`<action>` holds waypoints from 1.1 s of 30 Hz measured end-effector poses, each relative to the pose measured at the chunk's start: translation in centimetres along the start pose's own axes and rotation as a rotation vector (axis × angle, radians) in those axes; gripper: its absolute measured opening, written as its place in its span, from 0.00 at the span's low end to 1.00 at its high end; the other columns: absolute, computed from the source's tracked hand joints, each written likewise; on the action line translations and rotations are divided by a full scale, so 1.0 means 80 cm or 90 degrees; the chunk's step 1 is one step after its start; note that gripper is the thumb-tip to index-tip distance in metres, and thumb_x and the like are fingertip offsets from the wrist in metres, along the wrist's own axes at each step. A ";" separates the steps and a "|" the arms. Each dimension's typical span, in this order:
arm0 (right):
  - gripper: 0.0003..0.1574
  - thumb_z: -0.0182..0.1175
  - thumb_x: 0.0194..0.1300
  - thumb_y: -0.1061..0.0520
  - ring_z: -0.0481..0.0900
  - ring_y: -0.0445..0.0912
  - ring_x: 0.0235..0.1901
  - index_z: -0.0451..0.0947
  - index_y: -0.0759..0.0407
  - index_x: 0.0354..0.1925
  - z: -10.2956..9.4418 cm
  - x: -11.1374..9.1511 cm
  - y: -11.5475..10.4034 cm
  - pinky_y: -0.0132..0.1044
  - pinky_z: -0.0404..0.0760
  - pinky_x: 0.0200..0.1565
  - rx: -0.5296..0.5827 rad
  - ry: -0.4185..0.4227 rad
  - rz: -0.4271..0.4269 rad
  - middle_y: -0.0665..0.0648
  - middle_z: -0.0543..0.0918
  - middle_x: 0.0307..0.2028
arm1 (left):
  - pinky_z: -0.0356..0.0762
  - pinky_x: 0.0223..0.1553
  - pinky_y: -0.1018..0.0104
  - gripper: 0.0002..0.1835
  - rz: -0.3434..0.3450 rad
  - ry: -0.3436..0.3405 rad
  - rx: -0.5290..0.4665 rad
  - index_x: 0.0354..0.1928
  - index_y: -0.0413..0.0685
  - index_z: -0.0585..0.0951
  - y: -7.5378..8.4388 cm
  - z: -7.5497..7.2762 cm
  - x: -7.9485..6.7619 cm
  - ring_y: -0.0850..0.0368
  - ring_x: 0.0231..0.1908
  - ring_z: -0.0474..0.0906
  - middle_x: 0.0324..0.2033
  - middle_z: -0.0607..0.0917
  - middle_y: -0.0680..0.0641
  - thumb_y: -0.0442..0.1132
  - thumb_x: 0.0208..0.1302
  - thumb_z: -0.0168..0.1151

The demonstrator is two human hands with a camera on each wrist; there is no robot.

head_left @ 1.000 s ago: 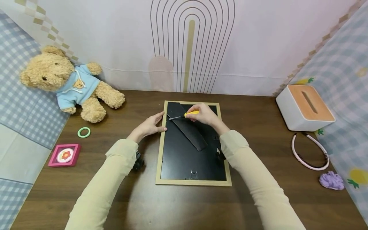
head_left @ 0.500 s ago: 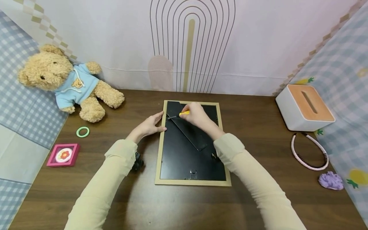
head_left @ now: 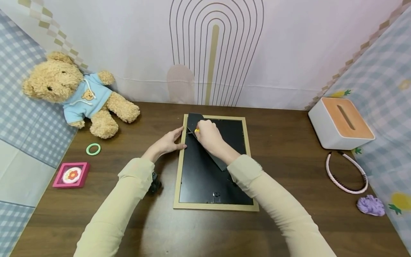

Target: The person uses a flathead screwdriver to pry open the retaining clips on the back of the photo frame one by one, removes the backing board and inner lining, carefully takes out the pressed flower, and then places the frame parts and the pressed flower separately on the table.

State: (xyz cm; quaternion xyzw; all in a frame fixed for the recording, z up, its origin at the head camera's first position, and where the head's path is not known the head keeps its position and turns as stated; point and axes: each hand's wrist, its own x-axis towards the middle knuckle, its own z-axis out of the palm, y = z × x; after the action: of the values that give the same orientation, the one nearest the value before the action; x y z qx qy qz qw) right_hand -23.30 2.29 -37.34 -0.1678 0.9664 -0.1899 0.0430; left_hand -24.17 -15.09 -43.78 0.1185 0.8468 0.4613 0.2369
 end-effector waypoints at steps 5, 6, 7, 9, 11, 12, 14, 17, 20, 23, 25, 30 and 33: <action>0.07 0.54 0.64 0.63 0.81 0.49 0.26 0.78 0.65 0.32 -0.004 0.001 -0.007 0.37 0.81 0.27 0.011 -0.011 0.010 0.60 0.83 0.29 | 0.46 0.72 0.53 0.44 -0.001 -0.007 -0.001 0.72 0.36 0.42 0.002 0.002 0.001 0.44 0.72 0.43 0.72 0.45 0.36 0.31 0.62 0.59; 0.07 0.54 0.64 0.63 0.81 0.50 0.26 0.78 0.65 0.33 -0.005 0.001 -0.008 0.37 0.81 0.27 0.009 -0.014 0.009 0.60 0.82 0.29 | 0.46 0.73 0.53 0.44 0.000 -0.008 -0.008 0.72 0.36 0.42 0.003 0.002 0.002 0.44 0.72 0.42 0.72 0.45 0.36 0.31 0.62 0.58; 0.07 0.54 0.63 0.64 0.81 0.49 0.25 0.78 0.65 0.33 -0.006 0.000 -0.009 0.36 0.80 0.26 0.005 -0.006 0.003 0.60 0.82 0.28 | 0.45 0.73 0.53 0.44 0.004 -0.010 -0.013 0.71 0.35 0.42 0.004 0.002 0.002 0.44 0.72 0.42 0.72 0.44 0.36 0.31 0.62 0.58; 0.07 0.54 0.63 0.64 0.81 0.48 0.25 0.78 0.65 0.33 -0.009 0.000 -0.010 0.34 0.79 0.25 0.001 -0.007 0.000 0.59 0.82 0.28 | 0.45 0.73 0.53 0.44 0.007 -0.014 -0.018 0.71 0.35 0.42 0.005 0.002 0.003 0.44 0.72 0.41 0.72 0.43 0.36 0.30 0.62 0.58; 0.07 0.54 0.64 0.63 0.80 0.48 0.24 0.78 0.65 0.33 -0.011 0.002 -0.008 0.34 0.79 0.24 0.007 -0.012 0.001 0.60 0.82 0.28 | 0.44 0.73 0.53 0.44 0.004 -0.014 -0.018 0.72 0.36 0.41 0.007 0.002 0.004 0.44 0.72 0.40 0.72 0.43 0.37 0.30 0.62 0.58; 0.07 0.54 0.64 0.63 0.80 0.48 0.23 0.78 0.65 0.33 -0.012 0.003 -0.007 0.34 0.79 0.24 0.013 -0.018 0.003 0.60 0.82 0.28 | 0.44 0.73 0.54 0.44 0.003 -0.013 -0.017 0.72 0.36 0.41 0.008 0.002 0.005 0.45 0.73 0.40 0.72 0.43 0.37 0.30 0.62 0.58; 0.08 0.55 0.64 0.63 0.81 0.50 0.26 0.79 0.66 0.33 -0.014 0.009 -0.002 0.36 0.81 0.28 0.026 -0.029 0.008 0.61 0.83 0.31 | 0.44 0.73 0.54 0.44 0.002 -0.014 -0.010 0.72 0.36 0.41 0.008 0.001 0.005 0.45 0.72 0.40 0.72 0.43 0.37 0.30 0.62 0.57; 0.08 0.58 0.62 0.62 0.83 0.51 0.32 0.82 0.66 0.34 -0.014 0.016 0.007 0.40 0.84 0.36 0.041 -0.033 0.011 0.62 0.85 0.35 | 0.45 0.73 0.53 0.44 0.000 -0.015 -0.008 0.72 0.36 0.41 0.008 0.000 0.004 0.44 0.72 0.41 0.72 0.43 0.37 0.30 0.62 0.57; 0.08 0.59 0.62 0.61 0.83 0.50 0.33 0.82 0.66 0.36 -0.013 0.018 0.010 0.39 0.84 0.37 0.055 -0.039 0.018 0.61 0.85 0.38 | 0.45 0.73 0.53 0.44 -0.004 -0.016 -0.015 0.72 0.36 0.41 0.006 0.000 0.002 0.44 0.72 0.41 0.72 0.43 0.37 0.30 0.62 0.57; 0.08 0.56 0.63 0.62 0.79 0.47 0.24 0.80 0.66 0.33 -0.010 0.014 0.007 0.34 0.79 0.27 0.075 -0.039 0.030 0.60 0.83 0.30 | 0.45 0.73 0.53 0.44 -0.001 -0.011 -0.020 0.71 0.36 0.42 0.005 0.000 0.001 0.44 0.72 0.41 0.72 0.44 0.36 0.30 0.61 0.58; 0.09 0.55 0.64 0.63 0.74 0.45 0.17 0.77 0.65 0.28 -0.008 0.011 0.004 0.32 0.73 0.21 0.083 -0.029 0.031 0.58 0.79 0.22 | 0.45 0.73 0.52 0.44 0.006 -0.011 -0.020 0.71 0.35 0.42 0.005 0.000 0.001 0.43 0.72 0.42 0.72 0.44 0.36 0.30 0.61 0.58; 0.10 0.56 0.64 0.61 0.77 0.45 0.21 0.81 0.65 0.30 -0.003 0.013 0.007 0.31 0.74 0.22 0.089 -0.016 0.031 0.59 0.82 0.24 | 0.45 0.73 0.53 0.44 -0.002 -0.009 -0.023 0.71 0.35 0.42 0.004 -0.001 0.001 0.43 0.72 0.42 0.72 0.44 0.37 0.29 0.62 0.57; 0.11 0.58 0.63 0.58 0.82 0.46 0.26 0.83 0.65 0.38 0.003 0.017 0.016 0.31 0.79 0.26 0.100 -0.018 0.038 0.60 0.86 0.33 | 0.45 0.73 0.53 0.44 -0.006 -0.008 -0.031 0.71 0.35 0.41 0.001 -0.001 -0.001 0.44 0.72 0.42 0.72 0.44 0.37 0.29 0.62 0.57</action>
State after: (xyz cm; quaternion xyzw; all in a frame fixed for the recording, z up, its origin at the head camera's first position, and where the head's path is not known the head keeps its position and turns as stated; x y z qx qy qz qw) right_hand -24.90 2.88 -38.06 -0.1374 0.9524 -0.2615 0.0753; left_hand -24.16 -15.11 -43.65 0.1120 0.8344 0.4796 0.2473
